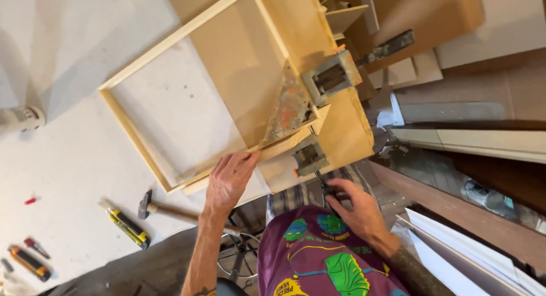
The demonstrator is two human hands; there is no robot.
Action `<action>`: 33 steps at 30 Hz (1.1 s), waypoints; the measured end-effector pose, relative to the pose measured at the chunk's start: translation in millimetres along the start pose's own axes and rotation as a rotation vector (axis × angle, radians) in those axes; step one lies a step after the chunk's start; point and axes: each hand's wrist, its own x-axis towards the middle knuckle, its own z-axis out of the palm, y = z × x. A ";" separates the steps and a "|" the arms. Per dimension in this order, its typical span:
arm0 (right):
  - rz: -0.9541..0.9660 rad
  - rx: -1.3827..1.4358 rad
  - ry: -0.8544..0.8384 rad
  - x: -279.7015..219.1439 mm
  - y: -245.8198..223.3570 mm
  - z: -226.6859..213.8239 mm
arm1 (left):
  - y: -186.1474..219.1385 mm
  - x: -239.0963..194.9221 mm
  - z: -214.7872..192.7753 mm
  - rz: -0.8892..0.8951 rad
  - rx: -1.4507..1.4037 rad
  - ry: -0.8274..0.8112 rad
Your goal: Assembling a wooden frame by applying glue to joints, aligning pieces with a square, and securing them with clamps and a hammer.
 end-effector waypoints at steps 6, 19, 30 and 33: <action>-0.137 -0.071 0.176 -2.5 3.2 16.4 | -5.7 -1.4 13.8 0.135 0.024 0.066; -0.265 -0.139 0.341 36.0 -65.9 -15.8 | 8.8 20.3 37.9 0.208 0.135 0.046; -0.281 -0.068 0.434 103.7 -77.2 -19.8 | -25.3 12.6 6.0 -0.272 -0.350 0.096; -0.351 -0.215 0.480 106.6 -77.0 -18.5 | -54.6 4.1 3.2 -0.462 -0.568 -0.250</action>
